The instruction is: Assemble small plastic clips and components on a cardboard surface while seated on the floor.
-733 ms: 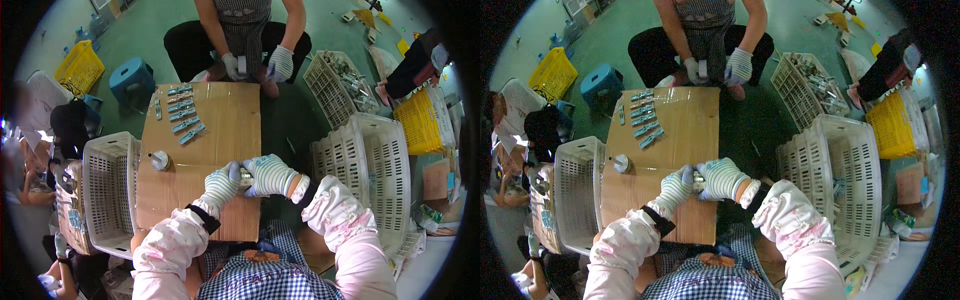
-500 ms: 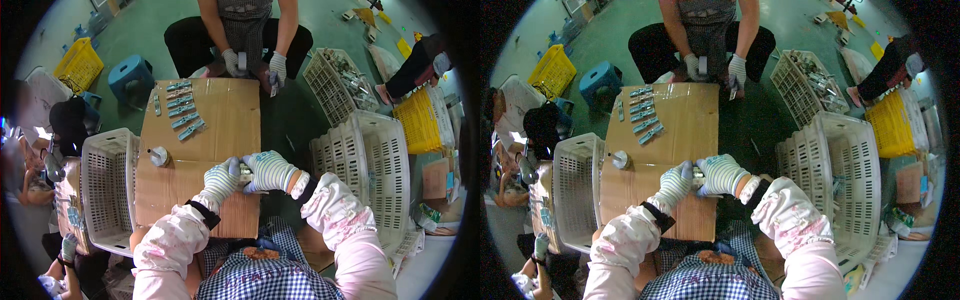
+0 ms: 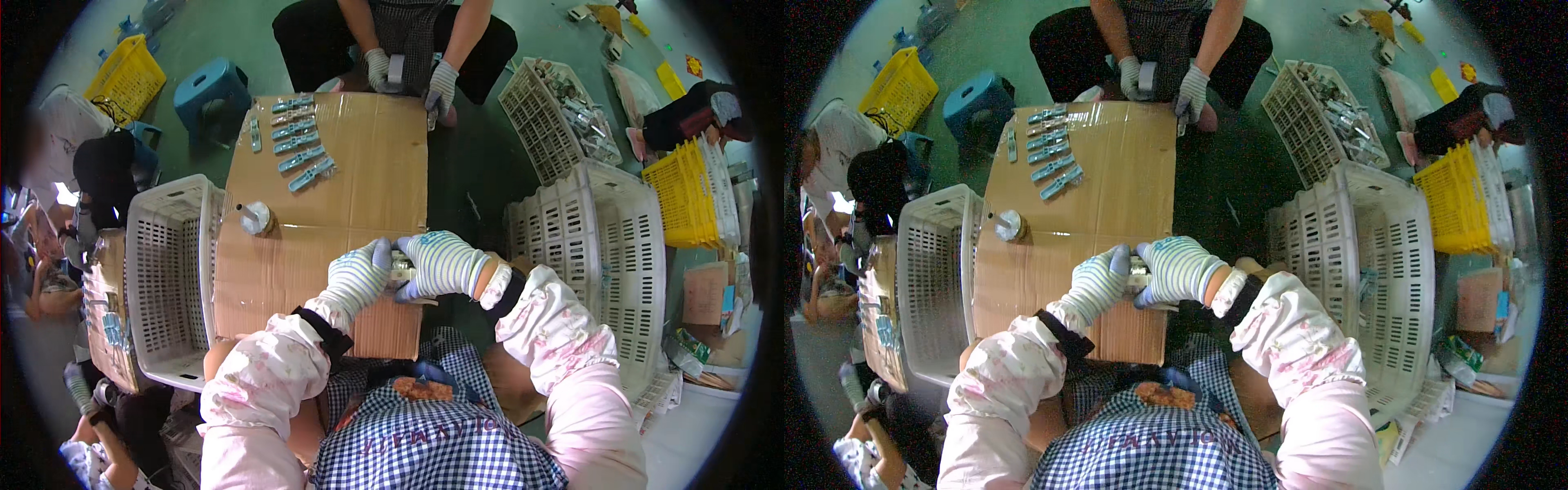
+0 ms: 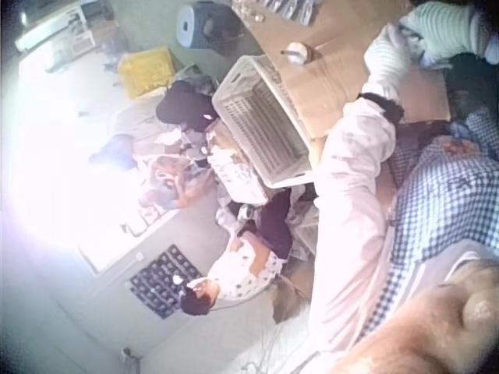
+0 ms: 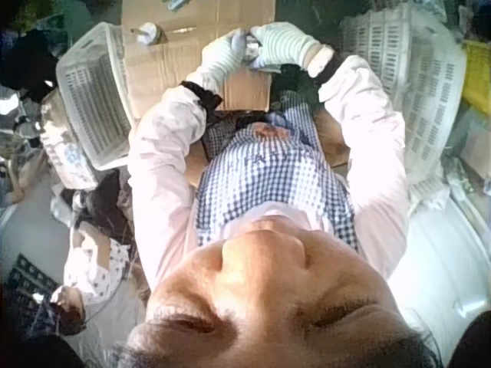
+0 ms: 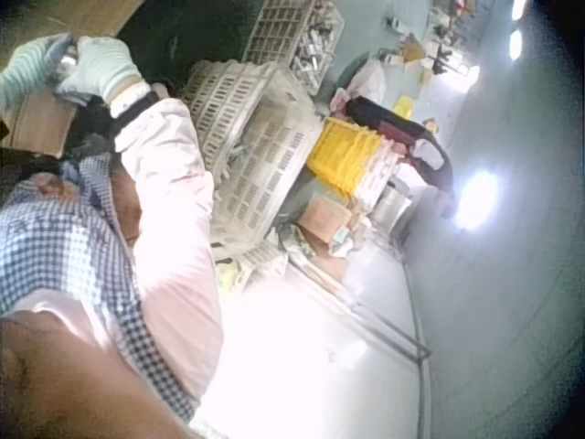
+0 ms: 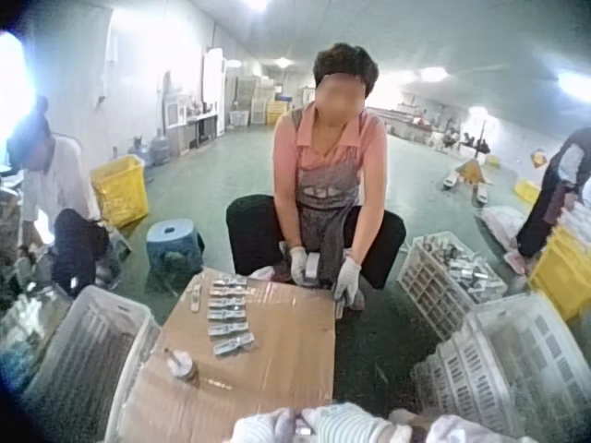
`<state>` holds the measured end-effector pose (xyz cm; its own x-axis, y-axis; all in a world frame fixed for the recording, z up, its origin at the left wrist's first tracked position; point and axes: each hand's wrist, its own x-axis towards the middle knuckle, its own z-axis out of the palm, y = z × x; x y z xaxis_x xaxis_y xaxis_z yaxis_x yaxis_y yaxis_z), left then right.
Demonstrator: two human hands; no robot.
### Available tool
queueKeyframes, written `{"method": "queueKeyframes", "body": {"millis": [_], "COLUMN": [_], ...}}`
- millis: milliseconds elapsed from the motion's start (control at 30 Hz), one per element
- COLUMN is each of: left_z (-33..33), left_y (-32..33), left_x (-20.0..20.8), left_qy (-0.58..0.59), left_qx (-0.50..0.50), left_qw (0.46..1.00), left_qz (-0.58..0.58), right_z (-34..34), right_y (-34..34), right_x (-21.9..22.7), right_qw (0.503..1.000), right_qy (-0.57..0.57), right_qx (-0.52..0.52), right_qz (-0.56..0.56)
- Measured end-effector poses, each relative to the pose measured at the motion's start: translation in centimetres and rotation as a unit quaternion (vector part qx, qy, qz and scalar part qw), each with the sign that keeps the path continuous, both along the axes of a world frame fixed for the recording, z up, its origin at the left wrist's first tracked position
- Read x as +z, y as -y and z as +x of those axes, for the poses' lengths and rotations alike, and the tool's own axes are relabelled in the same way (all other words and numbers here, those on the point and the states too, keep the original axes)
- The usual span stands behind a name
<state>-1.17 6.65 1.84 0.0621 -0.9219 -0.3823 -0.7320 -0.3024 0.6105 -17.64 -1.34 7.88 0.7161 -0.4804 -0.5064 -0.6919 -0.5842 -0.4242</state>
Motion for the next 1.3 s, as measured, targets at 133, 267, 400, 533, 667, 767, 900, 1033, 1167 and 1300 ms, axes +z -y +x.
{"method": "queueKeyframes", "body": {"millis": [133, 267, 400, 533, 667, 767, 900, 1033, 1167, 1300], "left_z": [0.1, 0.7, 0.7, 1.2, 0.5, -0.6, 0.3, 0.6, 2.5, 1.3], "left_y": [-0.1, -0.3, -0.3, -0.4, -1.6, -2.4, -0.2, 3.1, 6.2, 5.2], "left_x": [0.2, -1.3, -1.0, -1.4, -1.1, -0.6, -1.6, -0.2, -2.8, -2.1], "left_qy": [-0.006, 0.009, 0.01, -0.008, -0.015, -0.012, -0.004, 0.047, 0.011, 0.138], "left_qx": [-0.002, -0.001, -0.026, -0.027, 0.023, 0.019, -0.028, -0.06, -0.034, -0.059], "left_qw": [1.0, 1.0, 1.0, 1.0, 0.999, 0.968, 0.981, 0.996, 0.999, 0.967], "left_qz": [0.017, 0.013, 0.008, 0.011, 0.028, -0.248, -0.191, -0.036, -0.015, -0.206], "right_z": [0.0, -0.1, -0.5, -0.2, -0.2, 0.6, 0.9, 0.1, 1.8, 2.1], "right_y": [-0.9, -3.6, -6.6, -5.9, -4.4, -1.6, 1.9, 0.9, -0.1, 3.5], "right_x": [0.4, 0.5, -1.7, -2.2, -1.9, -1.1, -1.0, -1.6, -2.0, -2.1], "right_qw": [1.0, 0.973, 0.939, 0.968, 0.973, 0.992, 1.0, 0.991, 0.963, 0.988], "right_qy": [-0.012, 0.076, 0.079, 0.081, 0.084, 0.003, -0.001, 0.068, 0.07, 0.01], "right_qx": [-0.008, -0.01, -0.001, -0.007, 0.002, 0.024, -0.001, -0.042, -0.021, -0.025], "right_qz": [0.004, -0.22, -0.334, -0.237, -0.216, -0.123, -0.017, -0.108, -0.26, -0.149]}}
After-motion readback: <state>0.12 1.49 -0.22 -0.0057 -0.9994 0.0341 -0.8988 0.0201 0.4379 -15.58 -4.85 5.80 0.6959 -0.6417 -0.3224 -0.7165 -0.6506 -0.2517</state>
